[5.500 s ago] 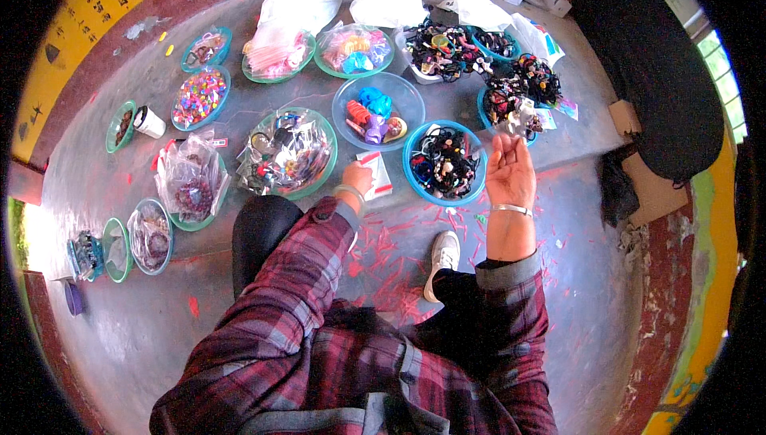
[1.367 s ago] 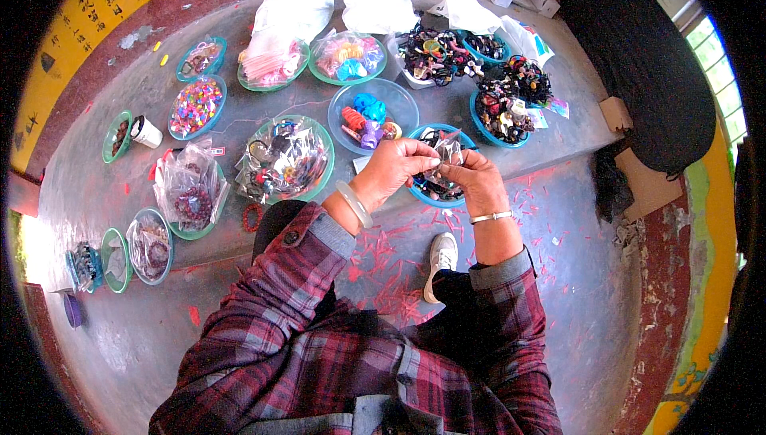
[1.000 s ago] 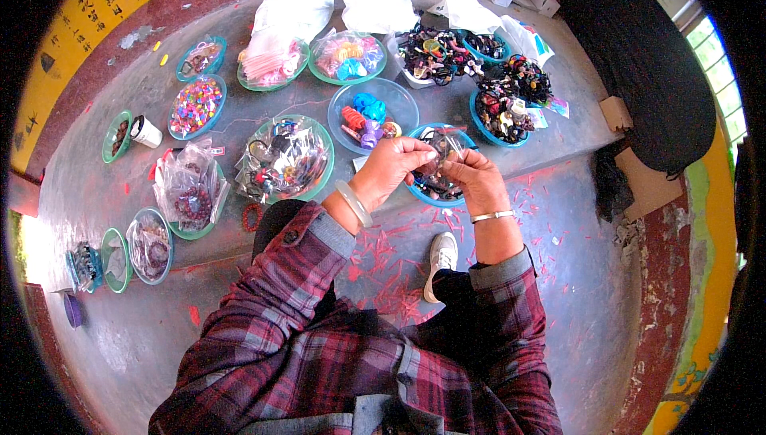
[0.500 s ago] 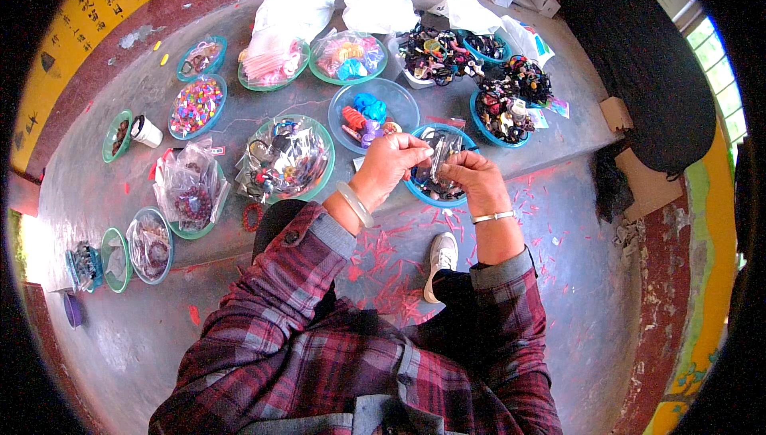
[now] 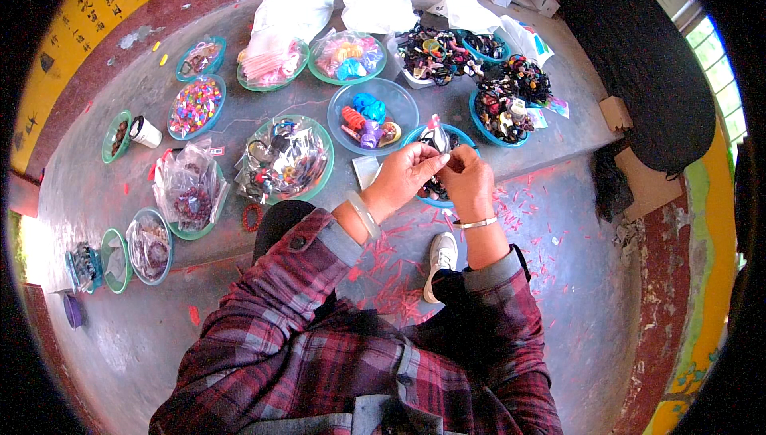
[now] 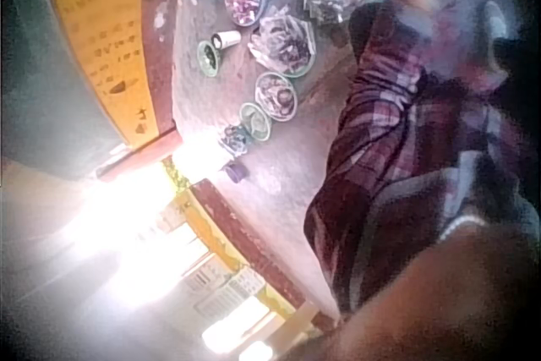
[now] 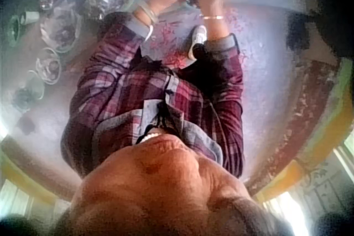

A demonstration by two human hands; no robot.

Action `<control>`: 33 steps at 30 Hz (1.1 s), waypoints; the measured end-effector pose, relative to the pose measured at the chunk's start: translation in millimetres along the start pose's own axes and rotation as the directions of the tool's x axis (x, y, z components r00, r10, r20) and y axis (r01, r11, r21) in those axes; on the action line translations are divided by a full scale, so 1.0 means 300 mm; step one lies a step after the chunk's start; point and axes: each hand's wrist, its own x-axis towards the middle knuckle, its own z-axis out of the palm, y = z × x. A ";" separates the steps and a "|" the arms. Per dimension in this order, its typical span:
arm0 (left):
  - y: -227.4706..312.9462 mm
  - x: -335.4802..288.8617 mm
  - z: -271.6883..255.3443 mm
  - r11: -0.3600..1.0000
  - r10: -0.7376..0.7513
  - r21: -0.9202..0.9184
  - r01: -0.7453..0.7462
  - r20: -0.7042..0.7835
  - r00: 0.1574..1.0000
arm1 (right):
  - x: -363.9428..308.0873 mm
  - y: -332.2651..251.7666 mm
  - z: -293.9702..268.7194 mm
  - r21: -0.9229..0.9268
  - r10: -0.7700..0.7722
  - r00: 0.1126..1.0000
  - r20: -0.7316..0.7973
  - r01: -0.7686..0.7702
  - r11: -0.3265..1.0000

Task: The person sits on the floor surrounded by bowls of craft supplies and sorts small items, such as beads and hair accessories, into clear plastic bags. They pick up items from the bowls, inspect them, and place them into bags, occasionally adjusting the bags or picking up new items.

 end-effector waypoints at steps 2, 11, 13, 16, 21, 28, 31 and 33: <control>0.007 -0.004 0.010 0.990 -0.065 -0.123 0.067 0.020 0.998 | -0.014 -0.022 0.011 -0.098 -0.090 0.996 -0.023 0.087 0.991; -0.032 0.029 -0.059 0.994 -0.107 0.002 0.107 -0.080 0.991 | 0.018 0.034 -0.037 0.188 0.014 0.989 0.144 -0.041 0.981; -0.029 0.030 -0.064 0.997 -0.082 -0.013 0.081 -0.086 0.993 | 0.032 0.061 -0.065 0.333 0.035 0.989 0.145 -0.083 0.939; -0.022 0.026 -0.062 0.996 -0.079 0.030 0.081 -0.075 0.994 | 0.028 0.046 -0.083 0.490 0.078 0.939 0.336 -0.245 0.836; -0.019 0.026 -0.055 0.996 -0.087 0.012 0.087 -0.014 0.996 | 0.030 0.077 -0.077 0.446 0.123 0.866 0.484 -0.365 0.817; 0.005 0.014 -0.048 0.971 -0.181 -0.151 0.188 0.056 0.982 | 0.026 0.070 -0.063 0.577 0.163 0.871 0.464 -0.436 0.691; -0.002 0.017 -0.051 0.967 -0.203 -0.143 0.211 0.068 0.977 | 0.029 0.083 -0.061 0.593 0.152 0.852 0.501 -0.465 0.658; -0.008 0.018 -0.055 0.964 -0.213 -0.145 0.221 0.071 0.974 | 0.025 0.080 -0.055 0.604 0.150 0.860 0.487 -0.456 0.653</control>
